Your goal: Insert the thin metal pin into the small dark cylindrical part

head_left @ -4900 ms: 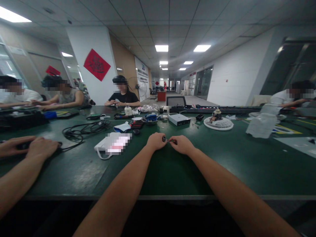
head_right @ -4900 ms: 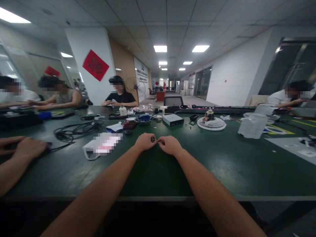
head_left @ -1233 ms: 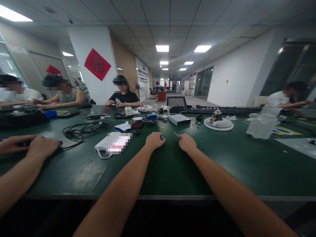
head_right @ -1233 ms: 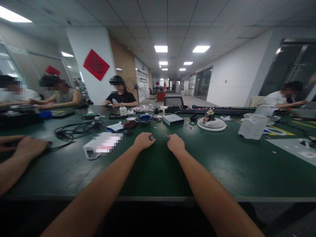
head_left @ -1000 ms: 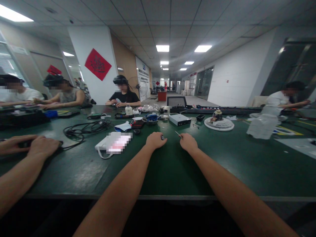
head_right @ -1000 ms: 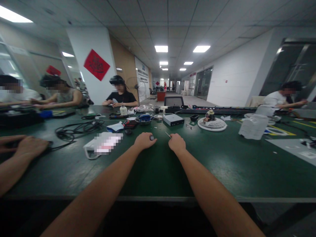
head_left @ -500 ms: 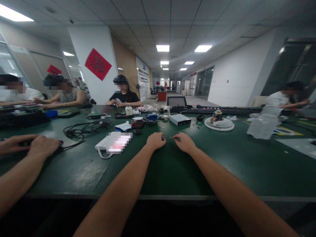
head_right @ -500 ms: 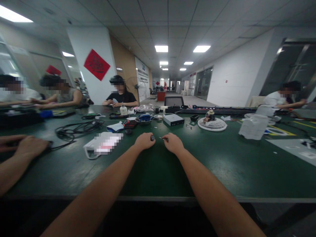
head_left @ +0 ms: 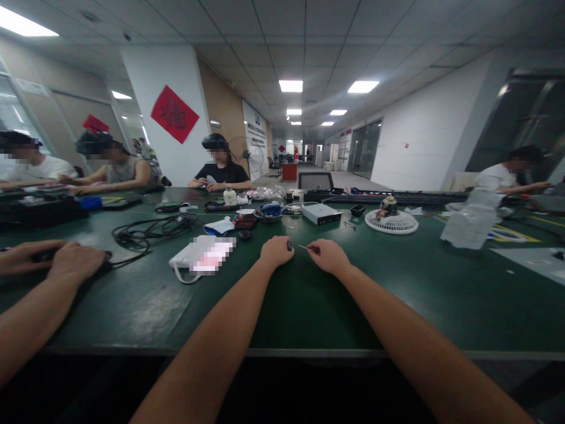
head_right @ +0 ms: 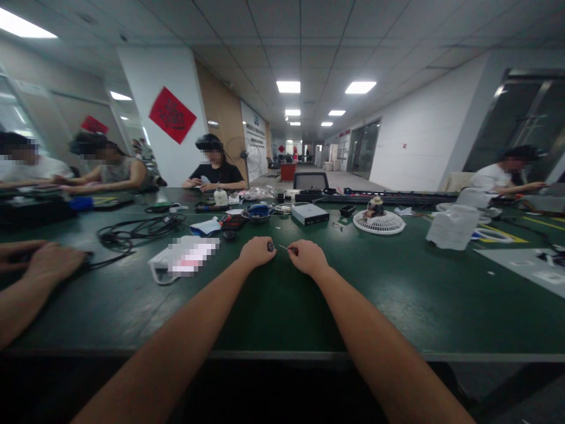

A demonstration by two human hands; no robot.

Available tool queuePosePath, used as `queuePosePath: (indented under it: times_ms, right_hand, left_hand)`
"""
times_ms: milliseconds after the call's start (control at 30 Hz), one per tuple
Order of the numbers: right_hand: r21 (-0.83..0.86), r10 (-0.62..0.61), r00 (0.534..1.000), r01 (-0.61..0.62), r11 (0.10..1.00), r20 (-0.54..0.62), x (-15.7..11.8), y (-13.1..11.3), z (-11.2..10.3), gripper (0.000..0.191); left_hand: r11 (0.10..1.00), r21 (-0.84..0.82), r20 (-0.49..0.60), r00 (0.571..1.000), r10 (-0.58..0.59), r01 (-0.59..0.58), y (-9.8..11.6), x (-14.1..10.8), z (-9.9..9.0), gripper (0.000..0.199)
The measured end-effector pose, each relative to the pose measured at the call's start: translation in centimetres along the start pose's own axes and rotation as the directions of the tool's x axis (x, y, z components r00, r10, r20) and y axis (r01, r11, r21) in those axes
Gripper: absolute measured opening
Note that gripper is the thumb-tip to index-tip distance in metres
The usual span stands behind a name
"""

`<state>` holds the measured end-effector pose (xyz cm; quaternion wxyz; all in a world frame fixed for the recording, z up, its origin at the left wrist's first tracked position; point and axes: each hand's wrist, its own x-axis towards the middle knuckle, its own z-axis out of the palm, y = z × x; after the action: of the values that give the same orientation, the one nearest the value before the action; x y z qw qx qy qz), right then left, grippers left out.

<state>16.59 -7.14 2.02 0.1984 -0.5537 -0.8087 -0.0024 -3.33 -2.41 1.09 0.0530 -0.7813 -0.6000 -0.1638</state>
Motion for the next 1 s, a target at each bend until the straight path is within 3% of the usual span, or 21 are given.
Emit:
queuePosePath:
  times_ms: [167, 400, 833, 1000]
  right_hand:
    - [0.014, -0.114, 0.993, 0.114, 0.993, 0.01, -0.2, -0.6, -0.4, 0.031]
    - [-0.003, -0.161, 0.987, 0.161, 0.987, 0.025, -0.3, -0.6, -0.2, 0.032]
    - [-0.053, -0.021, 1.0, 0.02, 0.998, -0.017, 0.1, -0.5, 0.3, 0.035]
    - [-0.028, -0.071, 0.997, 0.072, 0.997, 0.026, -0.1, -0.5, -0.2, 0.032]
  left_hand:
    - [1.0, -0.002, 0.0, 1.0, 0.011, -0.011, 0.1, -0.1, -0.2, 0.029]
    - [0.998, -0.003, 0.014, 0.998, 0.061, -0.061, 0.4, -0.4, -0.5, 0.027]
    - [0.994, 0.031, 0.008, 0.995, 0.101, -0.101, 1.0, -0.5, -0.8, 0.024]
    - [0.993, 0.038, 0.011, 0.993, 0.116, -0.116, 1.0, -0.6, -0.7, 0.023]
